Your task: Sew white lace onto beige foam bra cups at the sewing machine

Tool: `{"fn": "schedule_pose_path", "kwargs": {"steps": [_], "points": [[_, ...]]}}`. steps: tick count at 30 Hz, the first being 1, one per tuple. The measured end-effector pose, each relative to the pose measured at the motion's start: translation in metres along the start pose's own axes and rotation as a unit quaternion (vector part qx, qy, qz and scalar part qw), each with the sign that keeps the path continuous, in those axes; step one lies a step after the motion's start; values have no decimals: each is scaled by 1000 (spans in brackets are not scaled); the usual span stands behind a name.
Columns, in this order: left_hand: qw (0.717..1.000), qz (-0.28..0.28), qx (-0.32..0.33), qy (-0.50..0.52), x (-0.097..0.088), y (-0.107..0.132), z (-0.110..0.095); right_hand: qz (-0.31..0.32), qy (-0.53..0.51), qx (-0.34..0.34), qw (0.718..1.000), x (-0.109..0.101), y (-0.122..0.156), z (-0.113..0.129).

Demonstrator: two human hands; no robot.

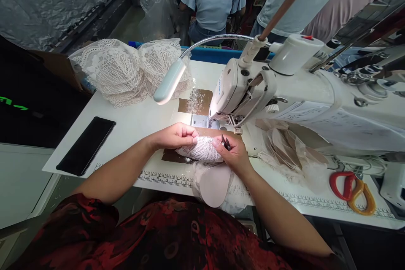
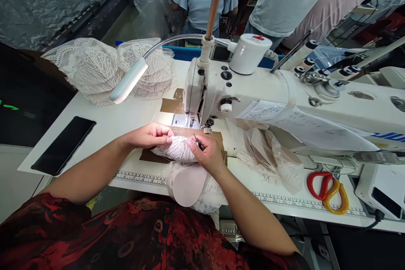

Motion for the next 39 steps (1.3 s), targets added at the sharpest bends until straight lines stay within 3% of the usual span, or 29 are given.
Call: {"fn": "schedule_pose_path", "kwargs": {"steps": [9, 18, 27, 32, 39], "points": [[998, 20, -5, 67, 9, -2, 0, 8, -5, -3, 1000, 1, 1, 0], [999, -7, -13, 51, 11, -6, 7, 18, 11, -12, 1000, 2, 0, 3], [994, -92, 15, 61, -3, -6, 2, -39, 7, 18, 999, -6, 0, -6], [986, -152, 36, 54, -14, -5, 1, -38, -18, 16, 999, -6, 0, -5], [983, -172, 39, 53, -20, -4, -2, -80, 17, 55, 995, -13, 0, -10]]}}
Point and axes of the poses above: each hand's wrist, its own y-axis away from the middle knuckle, its own x-axis out of the palm, z = x × y, the point moved 7 cm from there along -y, towards the middle knuckle, and after that the axes turned 3 degrees about z, right-handed, at the moved point
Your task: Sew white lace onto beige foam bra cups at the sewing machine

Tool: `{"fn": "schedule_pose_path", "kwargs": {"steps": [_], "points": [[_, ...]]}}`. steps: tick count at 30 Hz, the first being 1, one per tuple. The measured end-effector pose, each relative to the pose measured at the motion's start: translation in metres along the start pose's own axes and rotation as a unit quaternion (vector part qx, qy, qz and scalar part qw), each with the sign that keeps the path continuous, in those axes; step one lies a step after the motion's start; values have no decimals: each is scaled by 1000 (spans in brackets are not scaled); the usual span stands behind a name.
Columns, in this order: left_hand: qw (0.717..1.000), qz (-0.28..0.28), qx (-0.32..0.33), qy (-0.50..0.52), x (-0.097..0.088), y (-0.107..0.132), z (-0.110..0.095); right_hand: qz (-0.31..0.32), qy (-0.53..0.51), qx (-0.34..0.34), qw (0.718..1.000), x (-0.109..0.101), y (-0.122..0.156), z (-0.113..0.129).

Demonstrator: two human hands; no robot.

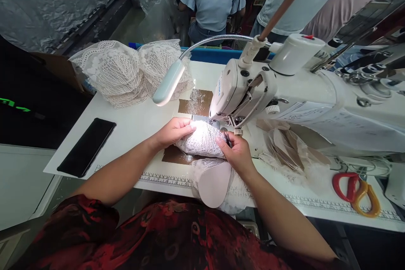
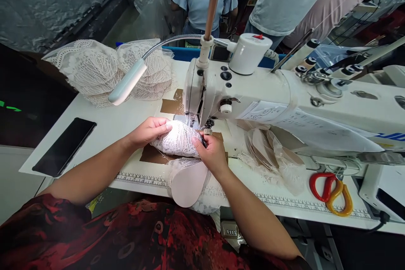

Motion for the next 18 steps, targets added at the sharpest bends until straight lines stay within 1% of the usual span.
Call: {"fn": "schedule_pose_path", "kwargs": {"steps": [6, 8, 10, 12, 15, 18], "points": [[1000, 14, 9, -24, -1, 0, 1, -12, 24, 2, 1000, -3, 0, -1], [999, -8, 21, -39, -6, -1, 1, -8, 17, 0, 1000, -3, 0, -1], [997, -41, 32, -49, -12, -3, 1, 4, 2, 0, 1000, -1, 0, -1], [996, -67, 39, -46, -18, -4, 2, 17, -3, 13, 1000, 1, 0, -3], [994, -97, 35, -32, -25, -5, 5, 22, 17, 43, 999, 2, 0, -8], [992, -122, 26, -21, -30, -6, 9, 9, 41, 26, 999, 0, -1, -7]]}}
Point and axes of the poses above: each hand's wrist, its own y-axis away from the middle knuckle, its own x-axis out of the palm, z = x × y, the point moved 7 cm from there along -y, towards the middle knuckle, and after that the axes turned 3 degrees about z, right-handed, at the moved point
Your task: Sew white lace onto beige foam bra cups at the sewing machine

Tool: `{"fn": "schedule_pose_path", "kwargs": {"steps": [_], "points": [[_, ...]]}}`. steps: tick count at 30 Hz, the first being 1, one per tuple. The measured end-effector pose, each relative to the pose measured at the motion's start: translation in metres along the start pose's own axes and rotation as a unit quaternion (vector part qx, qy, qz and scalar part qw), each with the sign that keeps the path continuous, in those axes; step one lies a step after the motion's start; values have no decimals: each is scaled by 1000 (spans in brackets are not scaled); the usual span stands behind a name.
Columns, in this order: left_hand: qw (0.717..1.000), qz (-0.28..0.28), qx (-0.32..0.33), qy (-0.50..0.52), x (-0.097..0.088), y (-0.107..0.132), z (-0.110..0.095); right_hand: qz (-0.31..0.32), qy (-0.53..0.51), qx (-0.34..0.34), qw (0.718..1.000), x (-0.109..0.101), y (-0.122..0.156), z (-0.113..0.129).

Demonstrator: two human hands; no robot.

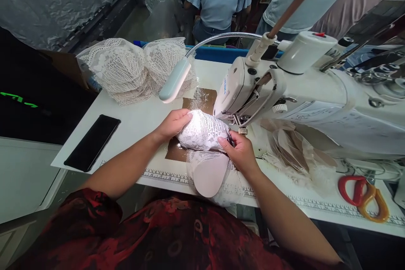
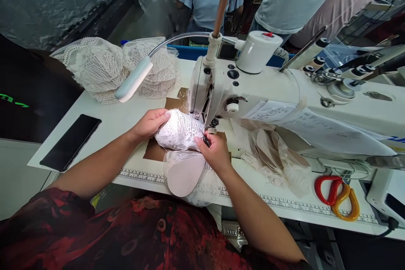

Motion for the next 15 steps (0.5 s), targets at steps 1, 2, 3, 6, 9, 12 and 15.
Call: {"fn": "schedule_pose_path", "kwargs": {"steps": [1, 2, 3, 6, 9, 12, 15], "points": [[1000, -6, -4, 5, -1, -1, 1, -2, 7, -13, 1000, 0, 0, 2], [1000, -9, -7, 11, -2, -2, 3, -3, 13, -24, 1000, 0, -1, 3], [1000, -12, -10, 17, -2, -2, 4, -1, 19, -32, 999, 0, -1, 5], [998, -34, -27, 33, -6, -5, 6, 2, 30, -33, 999, 1, -1, 4], [996, -54, -47, 45, -10, -6, 8, 4, 30, -30, 999, 2, 0, 2], [995, -53, -56, 58, -11, -8, 10, -4, 37, -36, 999, 2, 0, 2], [996, -35, -59, 65, -10, -7, 9, -4, 38, -45, 998, 2, 1, 5]]}}
Point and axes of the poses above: each hand's wrist, its own y-axis away from the middle knuckle, its own x-axis out of the palm, z = x × y, the point moved 7 cm from there along -y, towards the middle knuckle, and after that the axes turned 3 degrees about z, right-handed, at the moved point
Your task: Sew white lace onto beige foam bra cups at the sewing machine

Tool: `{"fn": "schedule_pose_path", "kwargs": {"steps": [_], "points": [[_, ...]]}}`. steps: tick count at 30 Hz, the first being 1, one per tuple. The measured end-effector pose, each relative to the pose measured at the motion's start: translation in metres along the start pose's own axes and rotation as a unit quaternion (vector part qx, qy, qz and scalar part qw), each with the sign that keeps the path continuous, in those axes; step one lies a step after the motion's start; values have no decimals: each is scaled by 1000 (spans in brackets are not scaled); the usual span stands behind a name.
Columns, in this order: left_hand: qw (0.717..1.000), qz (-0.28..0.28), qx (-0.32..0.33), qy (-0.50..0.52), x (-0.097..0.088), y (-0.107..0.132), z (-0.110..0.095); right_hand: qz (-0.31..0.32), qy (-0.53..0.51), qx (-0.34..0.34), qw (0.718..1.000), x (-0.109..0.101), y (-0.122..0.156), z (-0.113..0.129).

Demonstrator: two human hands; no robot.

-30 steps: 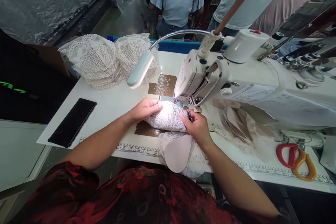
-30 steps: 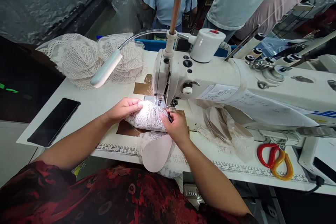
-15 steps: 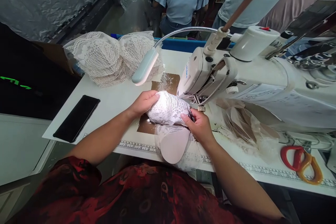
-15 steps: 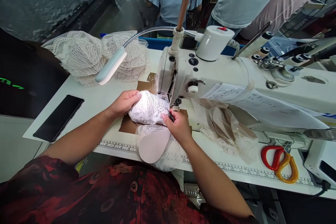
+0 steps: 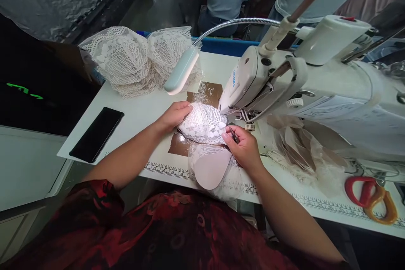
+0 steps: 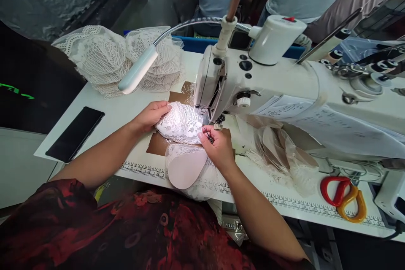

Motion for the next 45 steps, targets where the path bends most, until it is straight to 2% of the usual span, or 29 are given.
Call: {"fn": "schedule_pose_path", "kwargs": {"steps": [8, 13, 16, 20, 29, 35, 42, 45], "points": [[994, 101, -5, -29, 11, 6, -3, 14, 77, -65, 995, 1, 1, 9], [986, 161, 10, -49, 21, 12, -6, -36, 134, -102, 985, -6, 5, 12], [981, 188, 6, -56, 30, 18, -6, -67, 129, -140, 979, -9, 10, 18], [974, 219, 1, -54, 41, 24, -4, -61, 103, -179, 977, -5, 13, 24], [970, 238, 0, -37, 47, 29, -3, -39, 73, -147, 986, -1, 10, 21], [969, 239, 9, -54, 48, 30, -1, -51, 53, -110, 991, -4, 8, 18], [966, 249, 20, -66, 53, 31, 1, 19, 9, -91, 996, 3, 5, 21], [969, 237, 22, -69, 54, 31, 0, 10, 17, -90, 996, 2, 5, 24]]}}
Point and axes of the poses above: each hand's wrist, its own y-axis away from the middle knuckle, its own x-axis out of the palm, z = x × y, the point moved 7 cm from there along -y, towards the middle knuckle, and after that the axes turned 3 degrees about z, right-handed, at the moved point
